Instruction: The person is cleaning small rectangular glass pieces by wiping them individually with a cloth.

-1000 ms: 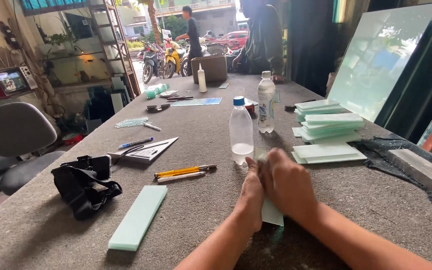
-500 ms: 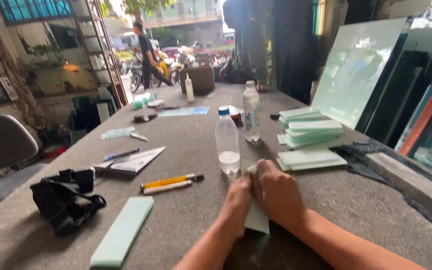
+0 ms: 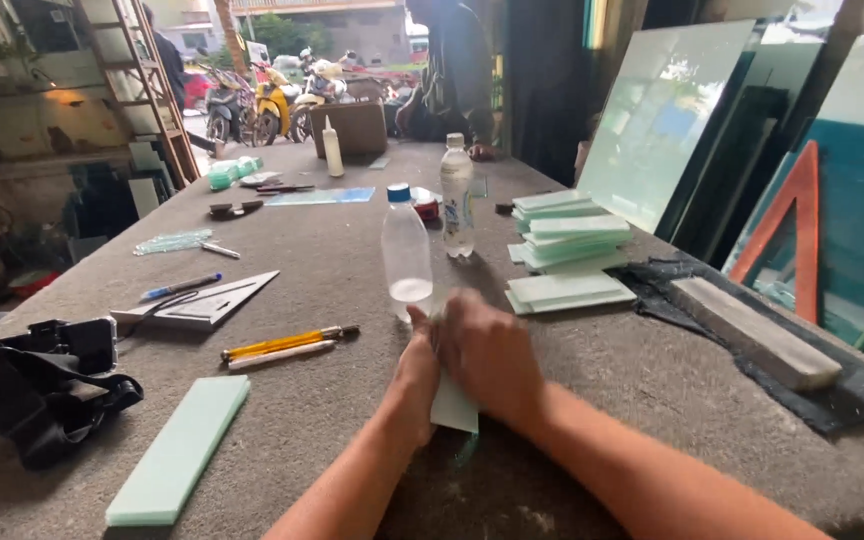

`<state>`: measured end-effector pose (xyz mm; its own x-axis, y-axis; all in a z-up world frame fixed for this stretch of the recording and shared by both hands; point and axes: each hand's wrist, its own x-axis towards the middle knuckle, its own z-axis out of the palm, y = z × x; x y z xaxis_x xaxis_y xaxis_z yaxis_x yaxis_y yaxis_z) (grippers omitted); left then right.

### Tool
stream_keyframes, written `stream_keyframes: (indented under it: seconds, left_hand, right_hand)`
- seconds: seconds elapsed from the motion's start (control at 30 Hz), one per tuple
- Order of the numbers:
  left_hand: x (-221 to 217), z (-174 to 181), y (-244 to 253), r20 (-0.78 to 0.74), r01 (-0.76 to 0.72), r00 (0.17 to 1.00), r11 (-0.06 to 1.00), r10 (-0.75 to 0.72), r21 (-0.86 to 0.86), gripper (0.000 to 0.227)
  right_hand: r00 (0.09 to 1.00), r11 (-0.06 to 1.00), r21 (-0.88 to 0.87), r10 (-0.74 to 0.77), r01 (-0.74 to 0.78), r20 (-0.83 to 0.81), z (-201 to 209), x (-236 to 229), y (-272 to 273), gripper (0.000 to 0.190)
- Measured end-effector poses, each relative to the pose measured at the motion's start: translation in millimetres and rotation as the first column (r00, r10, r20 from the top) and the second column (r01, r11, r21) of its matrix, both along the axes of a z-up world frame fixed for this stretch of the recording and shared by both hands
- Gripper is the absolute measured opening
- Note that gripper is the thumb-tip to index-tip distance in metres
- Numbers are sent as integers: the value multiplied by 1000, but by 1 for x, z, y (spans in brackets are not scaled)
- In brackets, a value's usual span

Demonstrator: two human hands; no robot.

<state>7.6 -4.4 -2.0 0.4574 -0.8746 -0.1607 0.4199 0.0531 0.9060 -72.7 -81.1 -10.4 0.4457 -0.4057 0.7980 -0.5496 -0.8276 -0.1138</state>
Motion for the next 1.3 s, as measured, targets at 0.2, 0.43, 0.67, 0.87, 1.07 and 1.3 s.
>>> stream_keyframes:
  seconds: [0.2,0.43,0.67,0.87,1.07,1.3]
  left_hand:
    - [20,-14,-1,74,181,982,976,-173,-119,54]
    - [46,-1,3,-26,-134,991,978,132,-159,60]
    - [6,2,10,103,-52,992,985,69,-165,68]
    - [41,-9,-2,205,-168,954,957,218,-235,51]
    - [21,6,12,239,-130,952,959,192,-252,50]
    - [-5,8,4,427,-25,898,981,106,-191,51]
  right_hand:
    - [978,965,261,-34,-22,208,14,-31,-69,22]
    - [867,694,678,-160,-241,472,42,-56,-24,35]
    - [688,313,640,62,-702,723,33,-29,12,58]
    - [825,244,789,173,-565,537,12,-26,34,39]
    - [850,350,775,204,-526,485,33,-16,27,44]
    - [780,453,681,51,-575,624,32,-28,-26,41]
